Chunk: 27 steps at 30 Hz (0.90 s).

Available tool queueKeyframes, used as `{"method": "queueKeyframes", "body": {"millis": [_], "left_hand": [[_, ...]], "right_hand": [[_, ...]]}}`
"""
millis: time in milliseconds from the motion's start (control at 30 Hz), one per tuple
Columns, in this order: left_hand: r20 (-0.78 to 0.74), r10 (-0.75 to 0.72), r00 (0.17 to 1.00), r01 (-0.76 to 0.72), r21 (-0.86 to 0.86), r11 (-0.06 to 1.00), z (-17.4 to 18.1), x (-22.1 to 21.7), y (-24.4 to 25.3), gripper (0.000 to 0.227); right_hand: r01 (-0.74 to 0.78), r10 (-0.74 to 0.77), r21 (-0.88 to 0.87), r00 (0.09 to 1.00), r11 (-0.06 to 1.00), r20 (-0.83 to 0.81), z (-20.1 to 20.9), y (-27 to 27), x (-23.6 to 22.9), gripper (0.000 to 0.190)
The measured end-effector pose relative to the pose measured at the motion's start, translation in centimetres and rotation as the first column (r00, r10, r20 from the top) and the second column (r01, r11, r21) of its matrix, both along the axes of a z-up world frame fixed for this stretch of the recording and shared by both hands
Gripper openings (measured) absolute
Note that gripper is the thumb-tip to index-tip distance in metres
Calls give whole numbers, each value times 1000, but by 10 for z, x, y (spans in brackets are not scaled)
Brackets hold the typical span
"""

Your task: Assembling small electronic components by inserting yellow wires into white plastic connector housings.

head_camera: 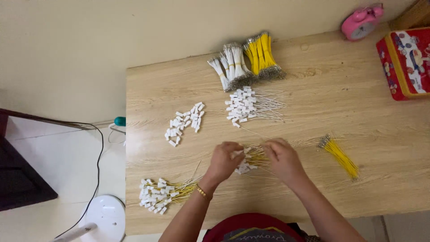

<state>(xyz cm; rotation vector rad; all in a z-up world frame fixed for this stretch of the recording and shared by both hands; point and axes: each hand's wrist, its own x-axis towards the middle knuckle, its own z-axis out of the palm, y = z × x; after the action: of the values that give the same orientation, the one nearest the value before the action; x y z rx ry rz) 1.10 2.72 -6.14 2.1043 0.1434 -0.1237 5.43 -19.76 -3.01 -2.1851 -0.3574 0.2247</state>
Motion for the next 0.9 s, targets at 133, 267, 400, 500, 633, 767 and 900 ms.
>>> {"method": "queueKeyframes", "body": {"millis": [133,267,400,500,633,767,900], "left_hand": [[252,-25,967,-73,373,925,-69,38,6,13],[293,-127,948,-88,623,777,-84,79,10,18],[260,-136,956,-83,683,726,-113,95,11,15],[273,-125,954,-80,633,770,-95,86,12,20],[144,-58,988,-2,385,923,-40,60,8,19],[93,-16,996,9,82,997,47,30,6,20],[-80,80,994,-109,-489,866,91,0,2,30]], "right_hand": [[133,-124,131,989,982,-79,34,-8,-2,19],[296,-203,331,936,896,-287,46,-2,-2,24],[333,-177,399,909,854,-378,38,-4,-2,12],[346,-193,351,895,870,-402,42,-8,-2,13],[345,-199,343,897,874,-395,59,-1,-2,16],[257,-178,287,945,923,-274,83,15,-5,14],[68,-65,110,997,992,-30,120,28,-8,6]]}}
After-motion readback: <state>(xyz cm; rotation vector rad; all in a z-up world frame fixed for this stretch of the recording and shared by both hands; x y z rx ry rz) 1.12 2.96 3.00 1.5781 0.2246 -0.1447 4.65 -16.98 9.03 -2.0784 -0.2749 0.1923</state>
